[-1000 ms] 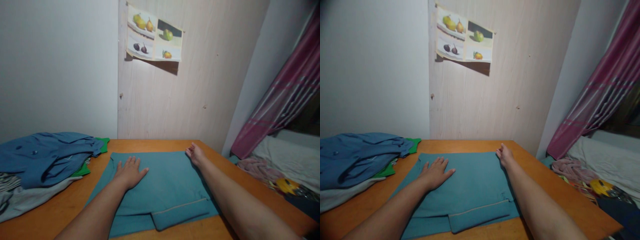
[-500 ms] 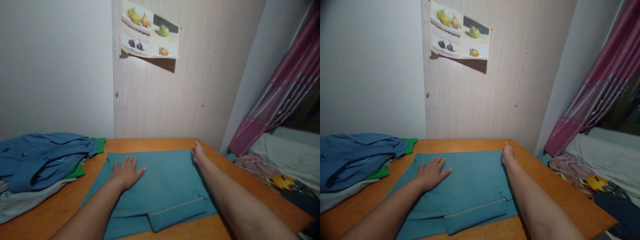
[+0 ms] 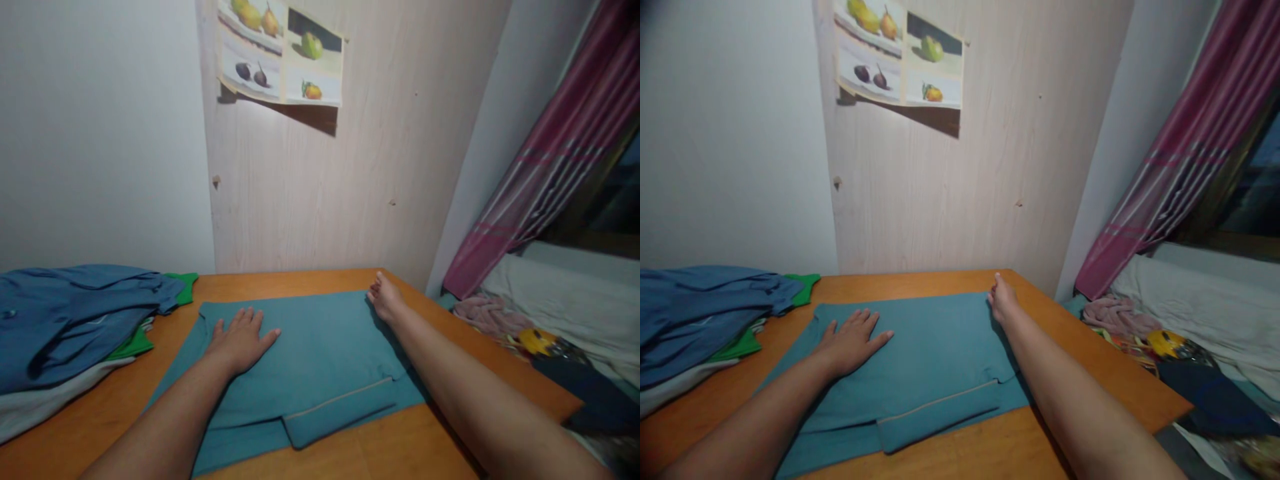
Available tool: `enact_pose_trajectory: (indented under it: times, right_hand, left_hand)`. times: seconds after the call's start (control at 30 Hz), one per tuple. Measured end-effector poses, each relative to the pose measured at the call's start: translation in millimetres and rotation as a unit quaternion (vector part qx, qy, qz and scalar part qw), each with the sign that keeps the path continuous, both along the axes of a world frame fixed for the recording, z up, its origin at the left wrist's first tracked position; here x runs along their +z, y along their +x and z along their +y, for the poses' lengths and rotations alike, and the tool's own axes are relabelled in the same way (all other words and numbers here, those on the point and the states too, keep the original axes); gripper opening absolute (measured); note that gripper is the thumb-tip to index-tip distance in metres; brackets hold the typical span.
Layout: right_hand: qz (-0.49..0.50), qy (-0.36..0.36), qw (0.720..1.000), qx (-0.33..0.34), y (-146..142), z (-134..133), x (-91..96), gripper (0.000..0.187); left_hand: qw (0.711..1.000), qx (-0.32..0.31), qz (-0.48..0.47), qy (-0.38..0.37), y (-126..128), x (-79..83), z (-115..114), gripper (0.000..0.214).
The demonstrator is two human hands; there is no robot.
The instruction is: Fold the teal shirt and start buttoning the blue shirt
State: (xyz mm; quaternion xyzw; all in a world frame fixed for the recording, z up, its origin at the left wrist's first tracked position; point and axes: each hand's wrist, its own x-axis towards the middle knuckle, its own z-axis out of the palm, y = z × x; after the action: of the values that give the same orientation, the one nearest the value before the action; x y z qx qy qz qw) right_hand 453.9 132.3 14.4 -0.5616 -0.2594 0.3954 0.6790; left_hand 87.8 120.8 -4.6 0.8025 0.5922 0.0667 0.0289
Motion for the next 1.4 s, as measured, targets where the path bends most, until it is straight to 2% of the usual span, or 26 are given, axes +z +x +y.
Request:
enact_pose_trajectory:
  times: [0.13, 0.23, 0.37, 0.47, 0.57, 0.67, 0.73, 0.87, 1.0, 1.07, 1.13, 1.27, 1.33, 1.4]
  right_hand:
    - [0.04, -0.016, 0.999, 0.017, -22, -22, -14.3, 0.028]
    - [0.052, -0.02, 0.998, 0.006, -25, -40, -21.7, 0.024]
    - [0.05, -0.014, 0.997, -0.056, -4, -56, -8.5, 0.023]
    - [0.057, 0.001, 0.996, -0.071, 3, -67, 7.3, 0.028]
    - [0.072, 0.022, 0.997, -0.031, -13, -85, 10.1, 0.034]
    - [0.103, 0.031, 0.993, 0.055, -39, -106, -3.7, 0.037]
    - [0.114, 0.018, 0.991, 0.067, -50, -115, -15.3, 0.035]
    - [0.099, 0.01, 0.995, -0.005, -41, -122, -23.5, 0.027]
    - [0.079, 0.005, 0.993, -0.092, -15, -123, -12.4, 0.027]
    - [0.079, 0.013, 0.992, -0.099, -13, -126, -6.6, 0.028]
    - [0.091, 0.033, 0.993, -0.063, -20, -133, -3.9, 0.031]
    - [0.119, 0.05, 0.99, 0.064, -55, -147, -10.1, 0.038]
    - [0.117, 0.037, 0.99, 0.076, -69, -152, -16.7, 0.033]
    - [0.116, 0.036, 0.991, 0.056, -72, -152, -22.4, 0.025]
  left_hand:
    - [1.0, -0.003, 0.008, -0.006, -2, -4.1, 6, 0.093]
    - [1.0, -0.007, 0.011, -0.006, -3, -6.6, 11, 0.095]
    - [1.0, -0.007, 0.008, -0.008, -3, -6.4, 12, 0.095]
    - [1.0, -0.007, 0.01, -0.009, -2, -5.2, 12, 0.094]
    - [1.0, -0.01, 0.011, -0.007, -2, -4.2, 12, 0.094]
    - [1.0, -0.009, 0.016, -0.001, -3, -3.3, 11, 0.093]
    - [1.0, -0.01, 0.017, 0.005, -3, -2.7, 11, 0.091]
    - [1.0, -0.014, 0.017, 0.007, -3, -2.7, 12, 0.091]
    - [1.0, -0.015, 0.016, 0.005, -3, -4.2, 16, 0.091]
    - [1.0, -0.017, 0.011, 0.004, -4, -5.1, 17, 0.092]
    - [1.0, -0.019, 0.004, 0.006, -4, -6.0, 18, 0.093]
    - [1.0, -0.024, -0.001, 0.01, -6, -7.5, 21, 0.093]
    - [1.0, -0.024, 0.005, 0.006, -6, -7.8, 22, 0.094]
    - [1.0, -0.023, 0.012, 0.002, -7, -7.9, 23, 0.094]
